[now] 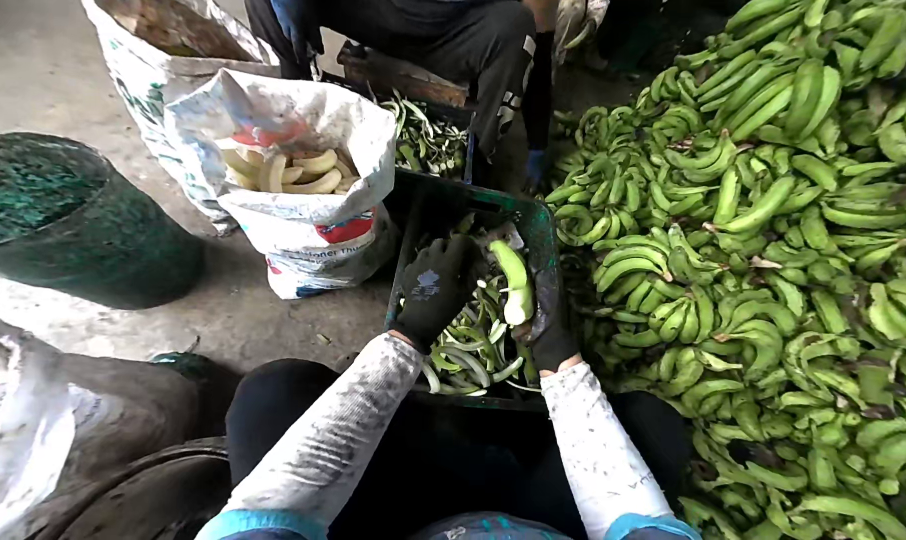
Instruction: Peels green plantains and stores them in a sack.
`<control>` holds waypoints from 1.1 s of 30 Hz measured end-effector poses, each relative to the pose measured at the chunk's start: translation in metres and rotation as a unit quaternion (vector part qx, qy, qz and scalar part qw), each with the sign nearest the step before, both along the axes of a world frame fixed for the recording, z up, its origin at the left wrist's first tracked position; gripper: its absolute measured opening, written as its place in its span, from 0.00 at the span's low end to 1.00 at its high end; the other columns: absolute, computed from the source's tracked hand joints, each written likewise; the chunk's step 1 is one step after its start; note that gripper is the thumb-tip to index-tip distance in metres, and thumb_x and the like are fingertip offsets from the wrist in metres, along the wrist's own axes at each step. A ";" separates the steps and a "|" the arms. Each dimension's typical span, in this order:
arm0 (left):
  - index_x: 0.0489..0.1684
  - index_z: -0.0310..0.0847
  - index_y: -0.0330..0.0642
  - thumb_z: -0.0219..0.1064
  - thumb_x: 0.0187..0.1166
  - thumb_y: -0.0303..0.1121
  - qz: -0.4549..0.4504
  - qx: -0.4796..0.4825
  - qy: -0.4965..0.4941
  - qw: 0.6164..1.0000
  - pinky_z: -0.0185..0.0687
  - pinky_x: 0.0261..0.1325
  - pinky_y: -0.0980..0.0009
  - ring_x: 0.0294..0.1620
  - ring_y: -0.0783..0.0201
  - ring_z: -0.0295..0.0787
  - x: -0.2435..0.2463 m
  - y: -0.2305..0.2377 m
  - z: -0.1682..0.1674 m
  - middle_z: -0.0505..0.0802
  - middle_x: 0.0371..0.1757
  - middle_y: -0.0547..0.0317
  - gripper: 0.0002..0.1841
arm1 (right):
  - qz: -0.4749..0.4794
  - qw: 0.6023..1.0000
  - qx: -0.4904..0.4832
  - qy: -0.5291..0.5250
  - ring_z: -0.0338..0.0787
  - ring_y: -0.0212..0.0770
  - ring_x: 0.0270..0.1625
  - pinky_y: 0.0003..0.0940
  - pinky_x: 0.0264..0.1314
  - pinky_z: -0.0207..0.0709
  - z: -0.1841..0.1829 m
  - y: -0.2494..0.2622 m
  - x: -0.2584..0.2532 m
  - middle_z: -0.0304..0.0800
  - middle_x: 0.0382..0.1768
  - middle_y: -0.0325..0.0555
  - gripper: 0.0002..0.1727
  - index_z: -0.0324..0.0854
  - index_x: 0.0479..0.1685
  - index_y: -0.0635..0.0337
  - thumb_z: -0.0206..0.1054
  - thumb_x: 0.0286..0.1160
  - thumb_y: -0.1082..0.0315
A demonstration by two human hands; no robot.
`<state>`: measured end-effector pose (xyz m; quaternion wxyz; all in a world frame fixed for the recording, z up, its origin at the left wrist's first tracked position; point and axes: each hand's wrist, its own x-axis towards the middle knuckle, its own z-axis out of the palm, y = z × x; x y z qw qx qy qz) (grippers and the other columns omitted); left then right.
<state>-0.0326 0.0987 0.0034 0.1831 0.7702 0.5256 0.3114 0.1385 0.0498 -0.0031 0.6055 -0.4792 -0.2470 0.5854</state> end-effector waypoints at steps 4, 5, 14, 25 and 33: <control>0.70 0.76 0.43 0.57 0.88 0.54 0.049 -0.042 -0.101 0.993 0.82 0.58 0.39 0.56 0.45 0.88 -0.022 0.026 0.006 0.88 0.56 0.42 0.25 | 0.009 0.999 0.001 0.047 0.87 0.36 0.22 0.32 0.21 0.84 -0.008 -0.004 0.016 0.87 0.28 0.43 0.24 0.81 0.55 0.53 0.48 0.89 0.45; 0.68 0.76 0.43 0.55 0.88 0.54 0.023 -0.046 -0.118 0.992 0.83 0.57 0.42 0.53 0.48 0.88 -0.026 0.023 0.012 0.89 0.53 0.45 0.25 | 0.012 0.998 0.001 0.059 0.86 0.36 0.20 0.32 0.19 0.84 -0.010 -0.004 0.024 0.86 0.27 0.44 0.23 0.80 0.54 0.53 0.49 0.88 0.45; 0.62 0.82 0.41 0.60 0.88 0.41 -0.287 -0.136 -0.170 0.933 0.85 0.40 0.68 0.33 0.70 0.84 0.010 -0.048 0.016 0.89 0.37 0.60 0.16 | -0.060 0.983 0.058 -0.161 0.88 0.26 0.39 0.25 0.38 0.85 0.001 -0.016 0.043 0.88 0.43 0.33 0.19 0.77 0.68 0.44 0.52 0.90 0.49; 0.68 0.78 0.40 0.60 0.87 0.45 -0.043 0.009 -0.160 0.986 0.84 0.57 0.49 0.53 0.52 0.88 -0.025 0.004 0.011 0.89 0.53 0.46 0.21 | 0.044 0.998 0.047 -0.023 0.87 0.31 0.26 0.27 0.26 0.85 -0.027 -0.013 0.031 0.89 0.31 0.38 0.21 0.80 0.55 0.52 0.43 0.92 0.52; 0.68 0.80 0.38 0.61 0.86 0.41 -0.256 -0.070 -0.186 0.946 0.87 0.49 0.64 0.42 0.66 0.87 0.007 -0.054 0.010 0.90 0.47 0.54 0.20 | -0.043 0.947 0.108 -0.300 0.86 0.28 0.45 0.29 0.43 0.84 0.003 -0.017 0.035 0.86 0.53 0.39 0.25 0.69 0.78 0.48 0.60 0.84 0.57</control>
